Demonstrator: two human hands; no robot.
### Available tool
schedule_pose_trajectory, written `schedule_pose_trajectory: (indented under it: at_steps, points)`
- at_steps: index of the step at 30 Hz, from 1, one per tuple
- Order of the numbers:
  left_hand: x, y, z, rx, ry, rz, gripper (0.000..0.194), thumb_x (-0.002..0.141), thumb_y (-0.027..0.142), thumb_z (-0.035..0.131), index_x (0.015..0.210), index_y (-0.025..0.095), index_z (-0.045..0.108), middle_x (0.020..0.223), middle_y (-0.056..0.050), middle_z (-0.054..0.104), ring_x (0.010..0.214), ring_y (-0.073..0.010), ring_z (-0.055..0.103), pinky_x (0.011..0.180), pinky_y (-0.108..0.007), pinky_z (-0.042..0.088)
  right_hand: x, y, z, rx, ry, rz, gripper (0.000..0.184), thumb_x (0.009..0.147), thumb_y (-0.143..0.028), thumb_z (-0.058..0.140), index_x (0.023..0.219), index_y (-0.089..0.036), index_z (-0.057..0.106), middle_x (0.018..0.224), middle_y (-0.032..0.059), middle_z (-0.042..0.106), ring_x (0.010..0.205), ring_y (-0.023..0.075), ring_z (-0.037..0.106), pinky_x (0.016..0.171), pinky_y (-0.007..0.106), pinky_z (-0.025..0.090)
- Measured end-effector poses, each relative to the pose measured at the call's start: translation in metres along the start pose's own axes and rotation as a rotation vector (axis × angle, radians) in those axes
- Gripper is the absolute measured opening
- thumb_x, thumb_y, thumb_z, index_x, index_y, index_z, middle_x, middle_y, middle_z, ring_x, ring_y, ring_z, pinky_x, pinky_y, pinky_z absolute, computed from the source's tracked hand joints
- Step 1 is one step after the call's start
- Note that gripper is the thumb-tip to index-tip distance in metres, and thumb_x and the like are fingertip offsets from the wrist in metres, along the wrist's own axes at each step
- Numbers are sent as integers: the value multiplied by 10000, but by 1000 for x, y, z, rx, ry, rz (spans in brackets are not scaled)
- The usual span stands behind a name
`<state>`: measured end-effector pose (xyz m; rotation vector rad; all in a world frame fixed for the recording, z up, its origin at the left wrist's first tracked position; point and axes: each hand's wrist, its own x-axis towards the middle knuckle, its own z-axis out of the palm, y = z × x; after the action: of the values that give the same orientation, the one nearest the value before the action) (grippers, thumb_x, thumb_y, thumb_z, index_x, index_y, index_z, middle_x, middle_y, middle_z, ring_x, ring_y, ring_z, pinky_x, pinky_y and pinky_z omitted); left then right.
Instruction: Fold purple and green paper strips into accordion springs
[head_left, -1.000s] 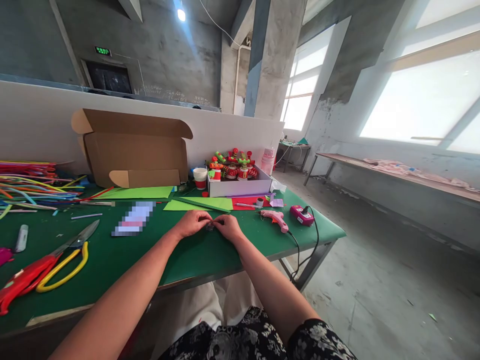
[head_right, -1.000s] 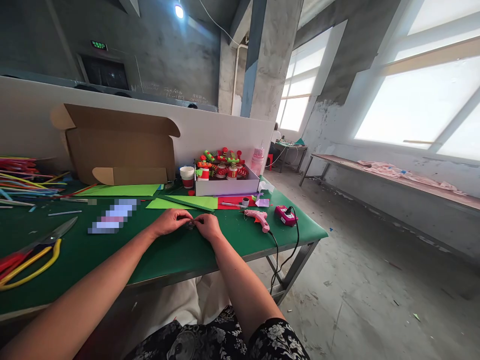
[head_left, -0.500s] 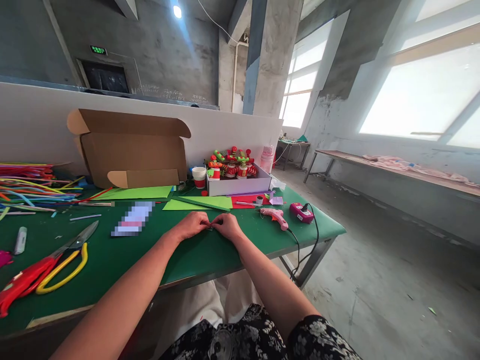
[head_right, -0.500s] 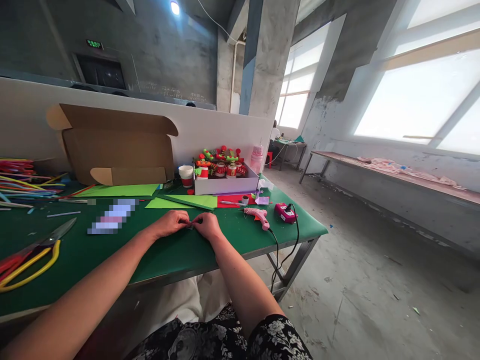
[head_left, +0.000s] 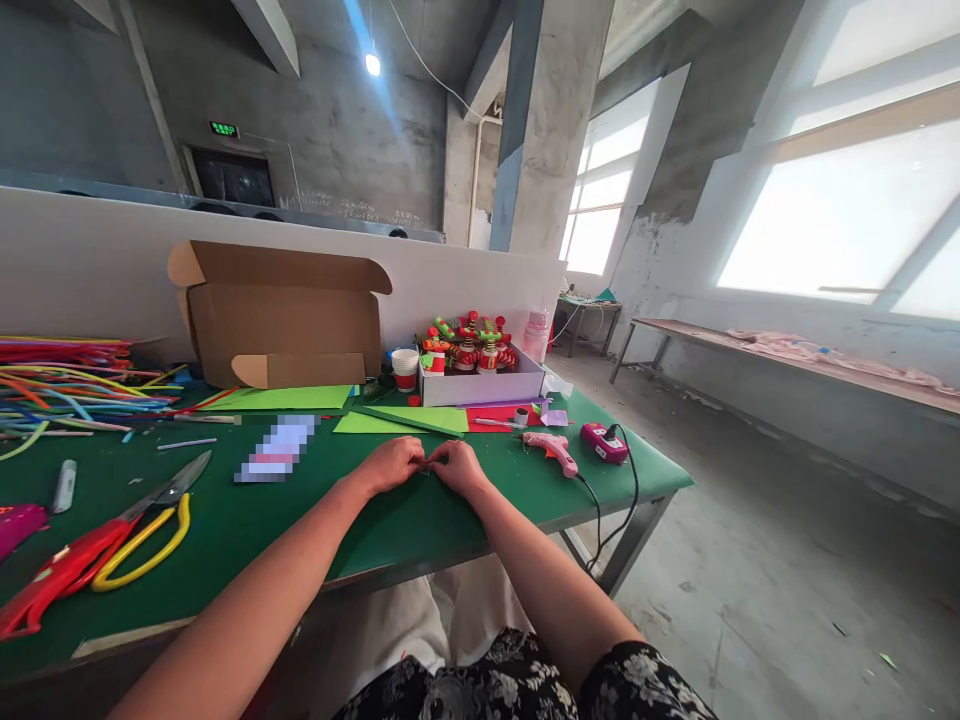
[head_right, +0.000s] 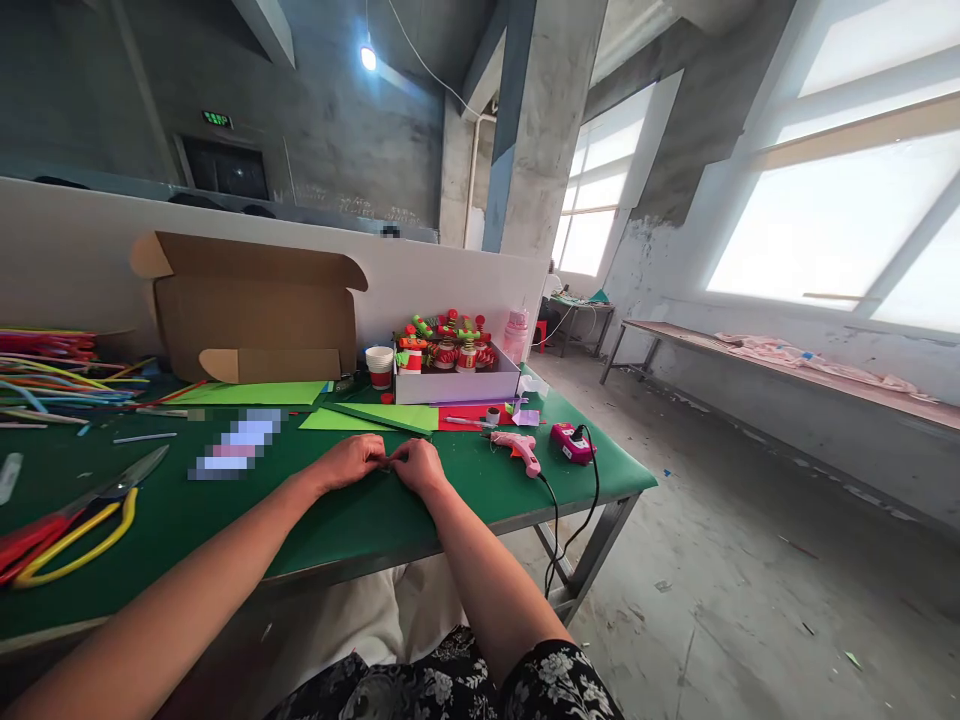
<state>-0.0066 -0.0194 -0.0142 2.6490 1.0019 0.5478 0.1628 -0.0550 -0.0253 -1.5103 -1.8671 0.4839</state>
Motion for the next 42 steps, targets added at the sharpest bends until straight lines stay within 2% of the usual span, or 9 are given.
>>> schedule_pose_trajectory:
  at_steps: [13,28,35,38,42]
  points:
    - [-2,1,-1,-51,-8,-13,220,819,260,531,656,207,670,734,-45,635,716,-191,597,645,-271,417,-2,5,2,46,17,-29,161,730,-132,695,738,-264,785,817,8,762,810,182,674,734,260,480]
    - [-3,7,-1,-21,-45,-75,199,807,221,509,676,197,658,780,-53,631,755,-204,606,664,-282,419,-6,-1,-2,46,9,-1,175,714,-110,699,742,-254,794,837,25,769,833,199,679,754,269,483]
    - [-4,12,-8,-117,-53,-96,222,818,279,518,728,201,706,801,-51,675,750,-195,626,683,-276,447,-5,1,-4,117,6,7,181,737,-119,656,726,-248,783,809,10,770,818,194,692,754,264,486]
    - [-7,8,-13,-174,61,-114,268,837,337,496,778,214,727,820,-51,712,779,-206,648,717,-282,474,-2,7,-7,215,145,67,192,790,-169,594,759,-238,771,802,17,770,785,198,700,727,271,498]
    - [-9,-4,-28,-174,366,-220,416,889,412,378,999,201,719,907,-73,731,830,-228,664,752,-313,510,3,14,-9,269,447,143,207,841,-253,532,794,-221,730,807,34,759,765,202,690,714,283,505]
